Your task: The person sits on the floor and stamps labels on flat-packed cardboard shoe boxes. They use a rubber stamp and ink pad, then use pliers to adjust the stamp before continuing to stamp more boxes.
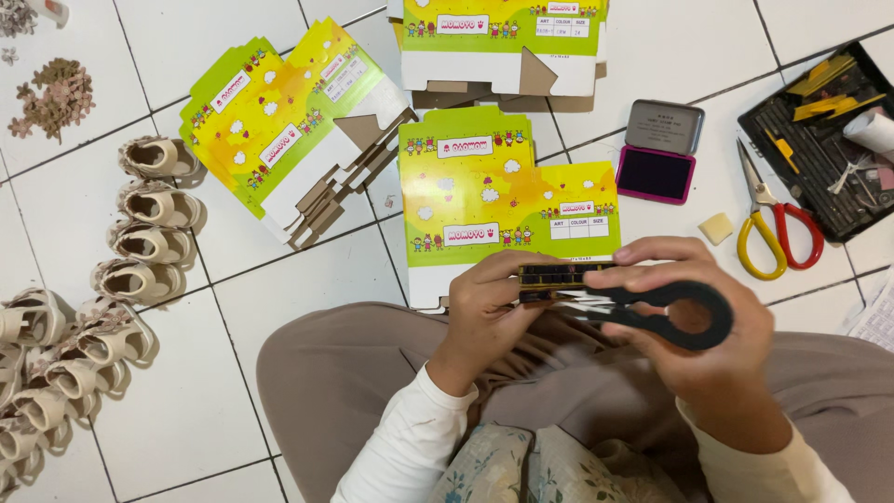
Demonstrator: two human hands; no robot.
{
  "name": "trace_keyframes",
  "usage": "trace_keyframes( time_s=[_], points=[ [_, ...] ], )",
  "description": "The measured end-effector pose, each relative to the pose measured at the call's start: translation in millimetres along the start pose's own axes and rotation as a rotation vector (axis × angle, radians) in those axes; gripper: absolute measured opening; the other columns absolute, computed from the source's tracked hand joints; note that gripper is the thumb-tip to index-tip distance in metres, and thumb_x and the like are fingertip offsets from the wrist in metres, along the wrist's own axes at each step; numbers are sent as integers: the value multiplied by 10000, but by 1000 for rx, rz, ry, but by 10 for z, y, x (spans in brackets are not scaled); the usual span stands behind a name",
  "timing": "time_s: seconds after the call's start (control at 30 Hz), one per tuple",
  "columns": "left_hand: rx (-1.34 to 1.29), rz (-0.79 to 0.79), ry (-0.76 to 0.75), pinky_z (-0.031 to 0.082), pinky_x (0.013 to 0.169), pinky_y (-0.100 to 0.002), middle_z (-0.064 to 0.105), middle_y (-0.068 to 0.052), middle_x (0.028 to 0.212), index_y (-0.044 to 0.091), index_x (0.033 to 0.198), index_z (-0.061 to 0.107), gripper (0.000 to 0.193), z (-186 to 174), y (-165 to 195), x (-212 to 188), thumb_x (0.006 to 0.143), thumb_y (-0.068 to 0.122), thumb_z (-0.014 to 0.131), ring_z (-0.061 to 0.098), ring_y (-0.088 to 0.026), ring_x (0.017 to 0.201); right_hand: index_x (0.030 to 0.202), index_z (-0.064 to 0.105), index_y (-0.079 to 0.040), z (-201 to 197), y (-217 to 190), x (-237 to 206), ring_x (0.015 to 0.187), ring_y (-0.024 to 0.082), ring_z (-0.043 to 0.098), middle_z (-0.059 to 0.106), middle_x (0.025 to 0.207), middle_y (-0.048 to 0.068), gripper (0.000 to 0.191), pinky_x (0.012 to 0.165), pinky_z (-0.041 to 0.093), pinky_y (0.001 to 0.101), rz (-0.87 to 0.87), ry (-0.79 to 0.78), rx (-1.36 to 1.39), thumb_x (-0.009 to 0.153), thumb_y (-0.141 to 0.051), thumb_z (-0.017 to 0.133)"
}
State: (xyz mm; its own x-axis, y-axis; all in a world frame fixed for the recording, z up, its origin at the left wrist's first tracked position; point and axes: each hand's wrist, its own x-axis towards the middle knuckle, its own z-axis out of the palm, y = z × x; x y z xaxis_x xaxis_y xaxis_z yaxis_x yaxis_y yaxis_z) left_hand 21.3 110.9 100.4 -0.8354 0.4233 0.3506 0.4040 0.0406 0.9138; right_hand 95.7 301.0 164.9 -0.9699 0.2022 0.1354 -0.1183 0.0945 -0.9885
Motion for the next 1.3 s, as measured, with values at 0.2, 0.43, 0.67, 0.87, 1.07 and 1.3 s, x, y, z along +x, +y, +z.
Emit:
trace_keyframes(
  time_s=[0.2,0.43,0.67,0.87,1.07,1.3],
  points=[
    [-2,-3,-12,604,908,-321,756,-82,1144,18,1037,752,275,-3,-4,-11,774,-49,797,754,-249,1040,1106,614,1,14,120,48,1256,251,625,692,1177,170,447,1076,588,378,-71,-97,-21,721,57,833],
    [4,-11,-7,601,900,-320,753,-87,1137,14,1038,750,275,6,-18,-12,774,-42,802,753,-251,1029,1059,639,-6,24,179,31,1176,243,649,690,1138,167,395,1033,575,362,-136,-82,-169,729,15,855],
    [15,-20,5,598,880,-315,756,-86,1124,24,1040,759,267,3,-22,-8,786,-3,836,753,-241,1011,1120,581,-14,8,159,2,1186,210,626,764,1102,138,401,1065,550,332,-134,2,-99,810,27,831],
    [24,-14,2,601,884,-319,754,-86,1125,20,1032,758,263,14,-31,-17,781,-12,830,751,-245,1014,1102,608,-11,11,161,39,1227,245,613,710,1146,162,427,1065,556,370,-94,-80,-41,738,25,828],
    [19,-20,-4,600,885,-320,753,-85,1126,12,1033,752,269,12,-41,-23,776,-21,826,751,-250,1015,1108,603,-10,19,203,61,1224,247,594,758,1141,148,431,1093,525,368,-143,-112,-119,752,13,843],
    [38,-8,6,598,881,-320,751,-85,1116,12,1025,754,267,4,-49,-8,772,-18,832,750,-252,1006,1100,597,-12,8,273,74,1206,229,604,763,1129,136,423,1092,509,359,-205,-114,-177,761,-20,851]
  ],
)
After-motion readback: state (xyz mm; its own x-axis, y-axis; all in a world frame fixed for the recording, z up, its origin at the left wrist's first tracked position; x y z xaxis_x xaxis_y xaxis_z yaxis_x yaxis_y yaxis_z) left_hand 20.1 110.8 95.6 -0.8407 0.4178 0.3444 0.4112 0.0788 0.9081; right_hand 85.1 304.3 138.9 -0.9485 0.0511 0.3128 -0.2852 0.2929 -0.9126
